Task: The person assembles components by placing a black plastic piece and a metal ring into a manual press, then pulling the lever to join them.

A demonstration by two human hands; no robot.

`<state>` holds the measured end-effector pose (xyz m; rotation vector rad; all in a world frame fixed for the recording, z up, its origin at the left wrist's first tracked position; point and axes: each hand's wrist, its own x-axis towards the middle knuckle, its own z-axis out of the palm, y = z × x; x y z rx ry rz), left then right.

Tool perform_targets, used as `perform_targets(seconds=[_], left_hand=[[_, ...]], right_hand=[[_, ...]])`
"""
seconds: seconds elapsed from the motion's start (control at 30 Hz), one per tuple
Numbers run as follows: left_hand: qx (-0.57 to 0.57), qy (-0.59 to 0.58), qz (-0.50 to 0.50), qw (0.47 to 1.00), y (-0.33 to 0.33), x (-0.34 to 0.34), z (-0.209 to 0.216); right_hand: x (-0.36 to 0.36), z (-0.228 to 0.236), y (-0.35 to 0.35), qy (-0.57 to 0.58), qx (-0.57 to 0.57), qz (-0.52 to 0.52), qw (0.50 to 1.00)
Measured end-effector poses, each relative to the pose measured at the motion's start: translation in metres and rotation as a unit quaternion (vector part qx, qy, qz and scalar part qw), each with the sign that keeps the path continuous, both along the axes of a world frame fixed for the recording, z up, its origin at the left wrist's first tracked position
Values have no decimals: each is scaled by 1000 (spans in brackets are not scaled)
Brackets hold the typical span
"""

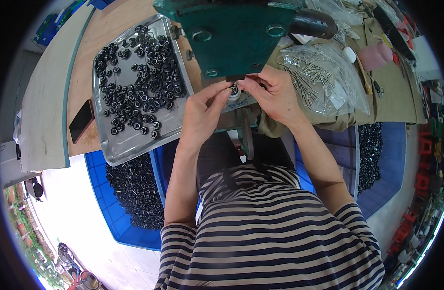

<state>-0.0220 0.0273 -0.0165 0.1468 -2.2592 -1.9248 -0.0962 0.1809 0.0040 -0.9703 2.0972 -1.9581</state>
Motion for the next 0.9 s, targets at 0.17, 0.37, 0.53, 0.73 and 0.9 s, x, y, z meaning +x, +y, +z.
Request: perform_targets(seconds=[0.17,0.37,0.53,0.73,0.9], left_hand=[[13,-26,-18,999,-3,2,2],[6,-24,-31,999,-5,2,0],[7,-37,-29,999,-6,3,5],[-121,76,43,989,2,-2,9],[-94,85,67,990,6,-4,9]], right_hand=[[-2,2,-2,76,39,-26,996],[-1,3,-2,109,58,-37,992],[1,1,-3,172,74,-49,981],[5,8,-4,128,57,-40,989],[10,11,-7,144,109,-70,981]])
